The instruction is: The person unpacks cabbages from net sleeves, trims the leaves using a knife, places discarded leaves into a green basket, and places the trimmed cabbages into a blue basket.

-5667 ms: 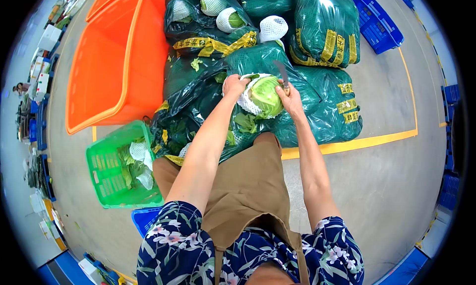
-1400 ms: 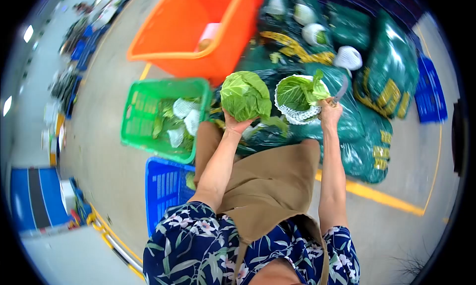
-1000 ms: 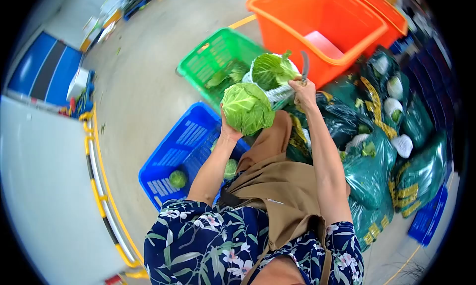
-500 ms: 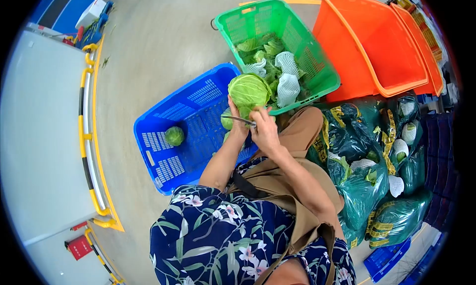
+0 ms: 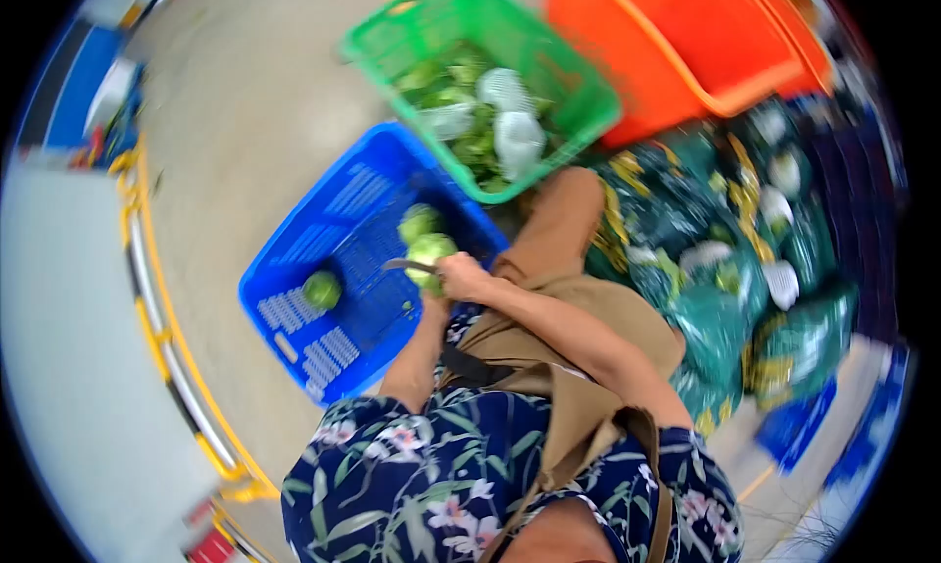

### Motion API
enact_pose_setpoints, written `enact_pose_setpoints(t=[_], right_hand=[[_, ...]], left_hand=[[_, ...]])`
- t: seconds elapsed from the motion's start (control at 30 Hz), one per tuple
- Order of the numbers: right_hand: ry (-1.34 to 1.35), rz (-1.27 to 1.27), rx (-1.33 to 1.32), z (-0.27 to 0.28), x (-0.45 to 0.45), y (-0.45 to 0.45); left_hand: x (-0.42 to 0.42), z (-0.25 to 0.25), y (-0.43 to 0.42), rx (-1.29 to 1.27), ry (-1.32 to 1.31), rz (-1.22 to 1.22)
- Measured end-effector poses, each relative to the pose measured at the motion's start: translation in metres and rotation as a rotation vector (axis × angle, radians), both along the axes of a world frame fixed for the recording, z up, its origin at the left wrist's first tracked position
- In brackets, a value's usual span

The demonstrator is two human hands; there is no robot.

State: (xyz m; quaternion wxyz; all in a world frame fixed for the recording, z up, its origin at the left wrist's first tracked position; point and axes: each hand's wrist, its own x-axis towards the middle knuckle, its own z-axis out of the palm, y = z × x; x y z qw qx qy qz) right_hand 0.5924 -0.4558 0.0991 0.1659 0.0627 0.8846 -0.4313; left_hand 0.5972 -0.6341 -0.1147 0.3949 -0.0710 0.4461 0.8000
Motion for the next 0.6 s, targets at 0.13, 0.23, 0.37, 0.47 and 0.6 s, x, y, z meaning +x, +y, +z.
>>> enact_pose_setpoints(t=[0.13,0.23,0.37,0.47,0.6], right_hand=[[0.163,-0.254,-0.173,0.021,-0.009,0.026],[0.335,-0.601,-0.359,0.047,-0.03,0.075],[0.805,-0.907,-0.219,0.073,-0.029,0.159],[0.692,-1.19,-0.283,0.105,0.042,0.233],[0.549,-1.62,-0.012,0.043,0.17,0.319]], left_hand=[[-0.095,0.007,0.03,0.029,0.03,-0.173],[-0.18,0.042,0.089,0.086,-0.087,-0.101],[-0.253,0.169,0.185,0.107,-0.113,-0.089],[-0.308,0.174,0.247,-0.193,0.235,0.253],[-0.269,0.22,0.343,-0.764,1.15,0.223]])
